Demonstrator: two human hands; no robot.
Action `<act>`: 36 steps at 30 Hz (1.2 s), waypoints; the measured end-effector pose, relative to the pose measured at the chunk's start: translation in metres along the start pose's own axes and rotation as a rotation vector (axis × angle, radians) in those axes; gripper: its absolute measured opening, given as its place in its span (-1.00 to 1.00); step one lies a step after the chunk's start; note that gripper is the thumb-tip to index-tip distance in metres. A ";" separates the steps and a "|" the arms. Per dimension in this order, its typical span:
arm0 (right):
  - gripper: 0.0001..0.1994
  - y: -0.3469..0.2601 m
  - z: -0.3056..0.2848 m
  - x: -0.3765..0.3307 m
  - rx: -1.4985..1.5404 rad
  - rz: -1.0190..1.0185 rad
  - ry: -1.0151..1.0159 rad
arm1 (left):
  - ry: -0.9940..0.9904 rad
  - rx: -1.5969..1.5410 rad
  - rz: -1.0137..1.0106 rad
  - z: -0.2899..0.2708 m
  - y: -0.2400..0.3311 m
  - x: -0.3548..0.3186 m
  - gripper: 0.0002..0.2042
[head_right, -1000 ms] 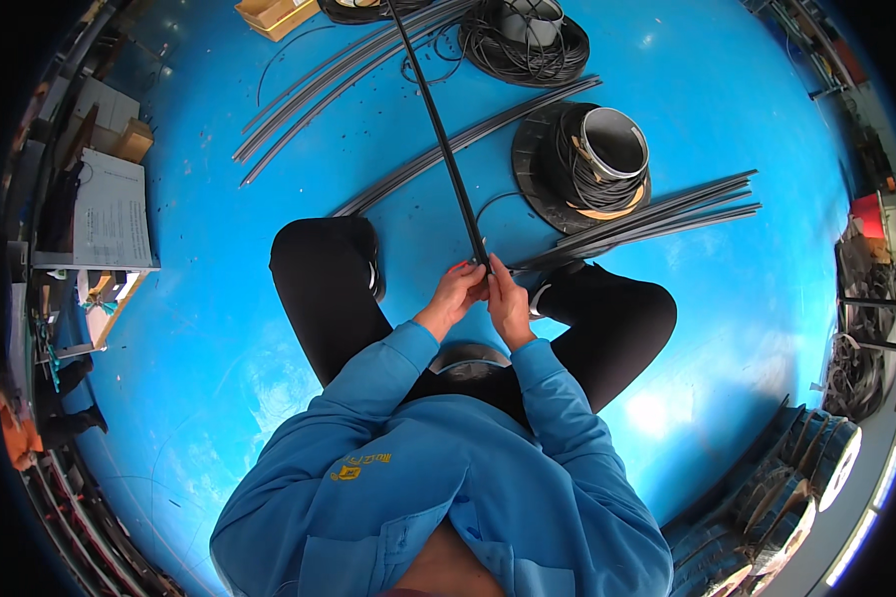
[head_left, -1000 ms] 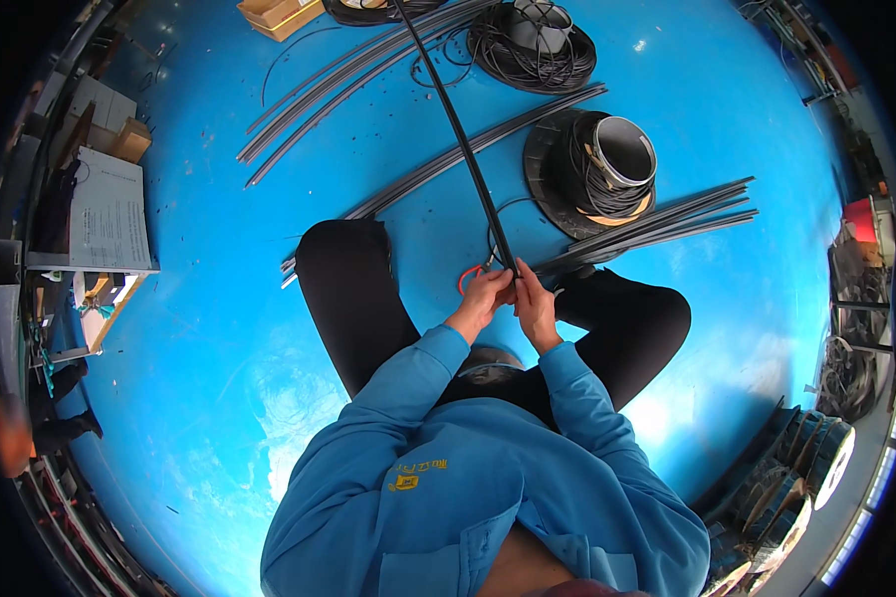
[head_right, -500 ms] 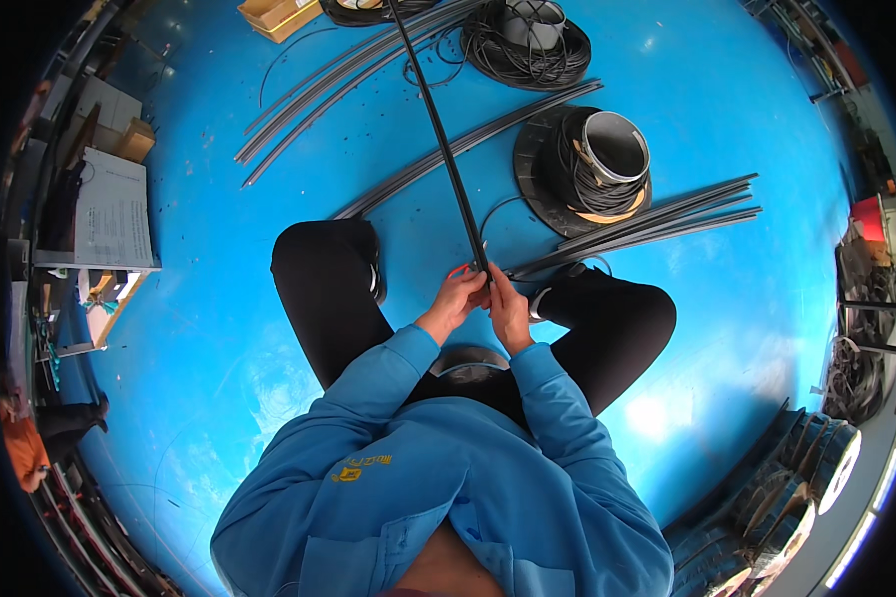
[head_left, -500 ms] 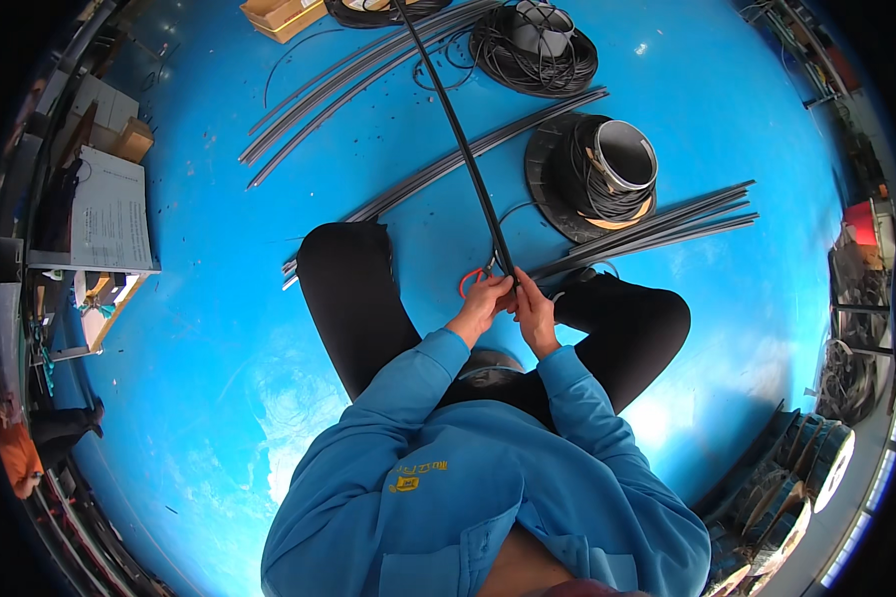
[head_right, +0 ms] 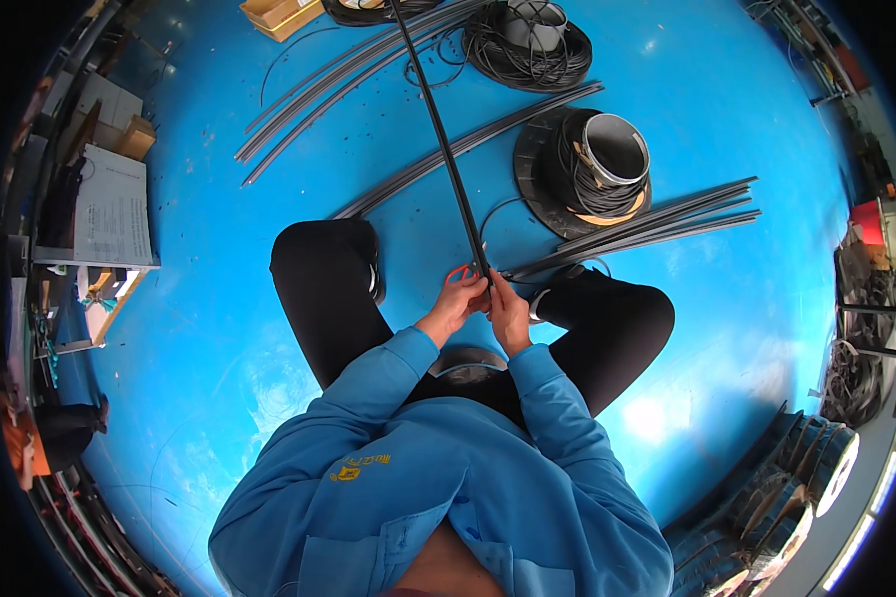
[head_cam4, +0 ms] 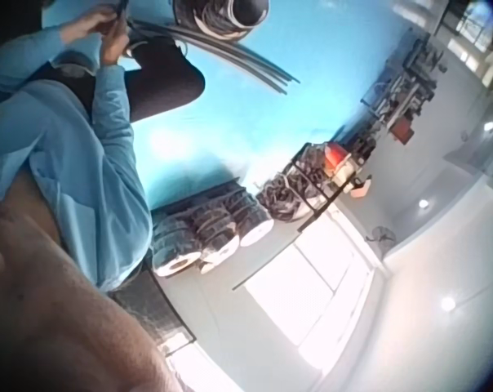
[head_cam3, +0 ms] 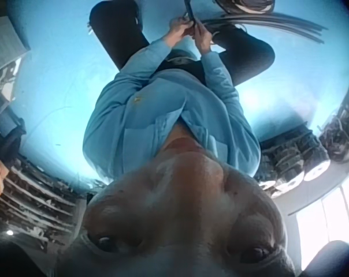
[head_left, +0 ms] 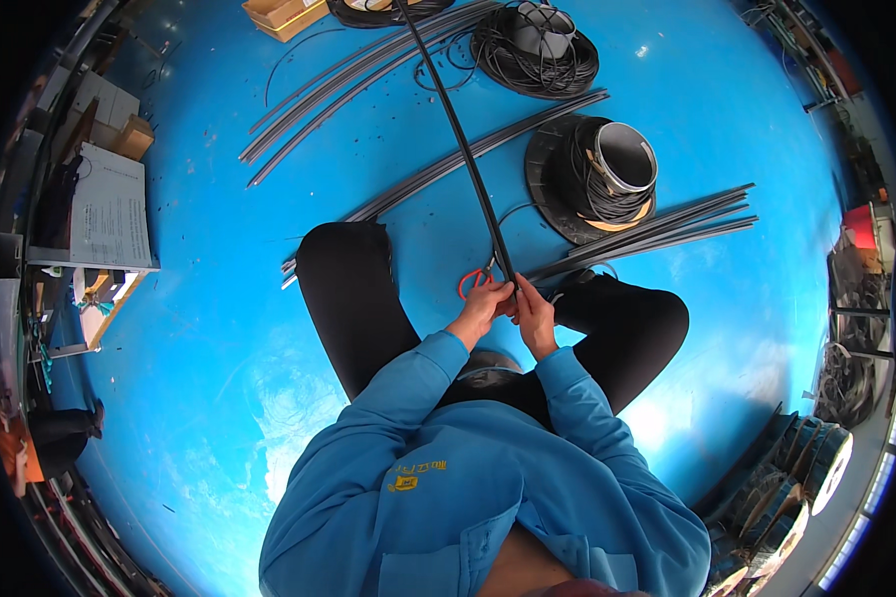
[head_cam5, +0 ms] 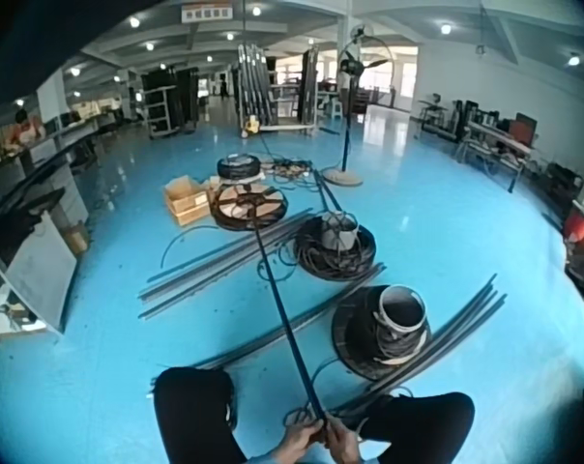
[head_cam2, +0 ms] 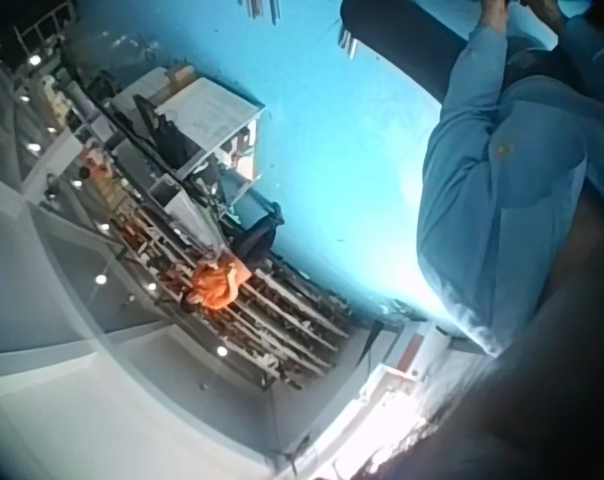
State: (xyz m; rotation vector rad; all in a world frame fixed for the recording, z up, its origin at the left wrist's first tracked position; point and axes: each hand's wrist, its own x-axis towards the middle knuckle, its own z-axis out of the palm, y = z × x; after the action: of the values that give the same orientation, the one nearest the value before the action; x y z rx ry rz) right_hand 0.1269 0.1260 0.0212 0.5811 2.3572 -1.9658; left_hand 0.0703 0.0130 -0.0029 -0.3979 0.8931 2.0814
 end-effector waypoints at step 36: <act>-0.81 0.104 0.015 0.015 -0.948 0.060 -0.185 | 0.329 0.072 0.567 0.045 0.129 0.061 -0.51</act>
State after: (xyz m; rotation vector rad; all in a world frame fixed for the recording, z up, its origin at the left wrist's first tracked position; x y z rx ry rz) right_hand 0.1399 0.1299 -0.0837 0.3573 2.6832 -0.6489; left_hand -0.0680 0.0262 0.0542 -0.5006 1.3982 2.5268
